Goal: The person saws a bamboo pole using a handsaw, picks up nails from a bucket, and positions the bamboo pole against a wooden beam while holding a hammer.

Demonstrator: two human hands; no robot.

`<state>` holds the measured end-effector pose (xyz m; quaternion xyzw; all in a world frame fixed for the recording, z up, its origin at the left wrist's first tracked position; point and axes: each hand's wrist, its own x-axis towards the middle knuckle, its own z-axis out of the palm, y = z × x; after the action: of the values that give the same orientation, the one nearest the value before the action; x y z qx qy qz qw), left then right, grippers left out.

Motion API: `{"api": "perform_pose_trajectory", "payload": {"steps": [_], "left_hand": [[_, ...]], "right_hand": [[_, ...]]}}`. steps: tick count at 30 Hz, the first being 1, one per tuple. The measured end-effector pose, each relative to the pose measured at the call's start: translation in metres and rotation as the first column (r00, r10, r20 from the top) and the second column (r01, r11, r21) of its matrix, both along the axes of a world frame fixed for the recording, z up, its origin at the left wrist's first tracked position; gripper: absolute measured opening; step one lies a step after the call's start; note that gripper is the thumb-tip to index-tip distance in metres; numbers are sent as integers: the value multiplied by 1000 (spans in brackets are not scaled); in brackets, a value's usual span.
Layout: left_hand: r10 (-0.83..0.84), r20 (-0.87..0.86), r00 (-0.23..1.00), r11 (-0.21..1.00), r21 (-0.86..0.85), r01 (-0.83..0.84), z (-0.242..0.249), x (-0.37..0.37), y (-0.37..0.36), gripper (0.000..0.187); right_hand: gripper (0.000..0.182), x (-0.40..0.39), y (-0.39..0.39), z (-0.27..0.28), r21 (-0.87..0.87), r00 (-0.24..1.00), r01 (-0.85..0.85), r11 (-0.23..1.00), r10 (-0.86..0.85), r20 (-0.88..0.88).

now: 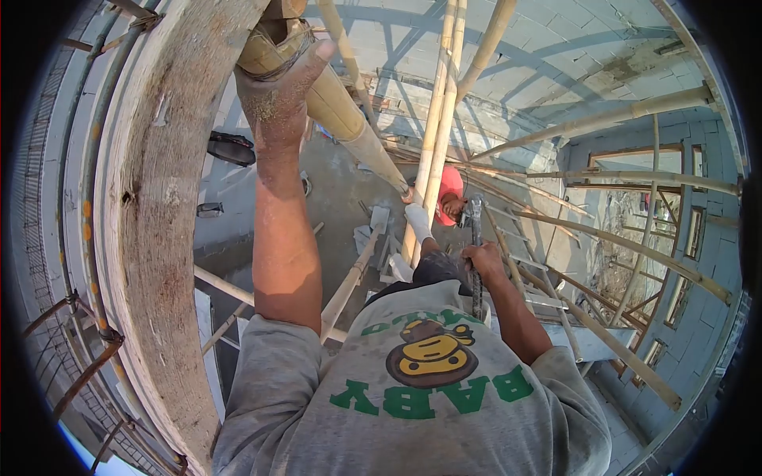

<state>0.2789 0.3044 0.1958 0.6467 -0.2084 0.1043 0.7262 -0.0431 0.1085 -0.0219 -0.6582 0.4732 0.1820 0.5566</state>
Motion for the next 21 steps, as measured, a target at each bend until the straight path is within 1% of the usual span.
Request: {"api": "perform_pose_trajectory", "payload": {"steps": [1, 2, 4, 7, 9, 10, 12, 13, 16, 17, 18, 19, 21], "left_hand": [[6, -22, 1000, 1000, 10, -6, 7, -3, 3, 49], [74, -2, 997, 996, 54, -74, 6, -2, 9, 47], [214, 53, 975, 965, 144, -220, -9, 3, 27, 43], [167, -26, 986, 985, 41, -166, -8, 3, 44, 40], [248, 8, 969, 956, 162, -246, -16, 13, 66, 41], [254, -20, 967, 961, 115, -251, -33, 31, 82, 42], [264, -73, 962, 964, 19, -264, -67, 68, 113, 44], [343, -68, 937, 937, 96, -336, -84, 85, 135, 45], [321, -26, 947, 938, 146, -314, -64, 89, 135, 47], [237, -24, 971, 966, 115, -233, -26, 65, 99, 48], [152, -27, 988, 985, 84, -149, -8, 52, 78, 48], [99, 22, 995, 991, 86, -101, -9, 55, 75, 49], [102, -19, 995, 992, 73, -100, -8, 39, 56, 45]], "right_hand": [[21, -4, -1, -5, -21, 1000, -12, 1000, 12, -14], [20, 0, -2, -8, -42, 1000, -25, 999, 25, -10], [20, 5, 0, -3, 31, 999, 37, 999, -37, -13], [20, 6, 1, -13, 39, 1000, 23, 999, -24, 15], [20, 0, 0, -23, 19, 999, -16, 1000, 15, 29], [20, 4, 0, -27, 8, 999, -33, 999, 32, 40], [21, 10, 4, -13, 3, 999, -31, 1000, 31, 32], [21, 14, 7, -7, 2, 999, -32, 999, 32, 31], [23, 13, 7, -14, 1, 999, -11, 1000, 11, 36], [22, 15, 8, -9, -4, 1000, -8, 1000, 8, 15], [22, 13, 9, -14, 5, 1000, -2, 1000, 2, 19], [22, 10, 7, -18, 10, 1000, 0, 1000, 0, 23], [21, 5, 4, -24, 29, 999, 26, 999, -26, 23]]}}
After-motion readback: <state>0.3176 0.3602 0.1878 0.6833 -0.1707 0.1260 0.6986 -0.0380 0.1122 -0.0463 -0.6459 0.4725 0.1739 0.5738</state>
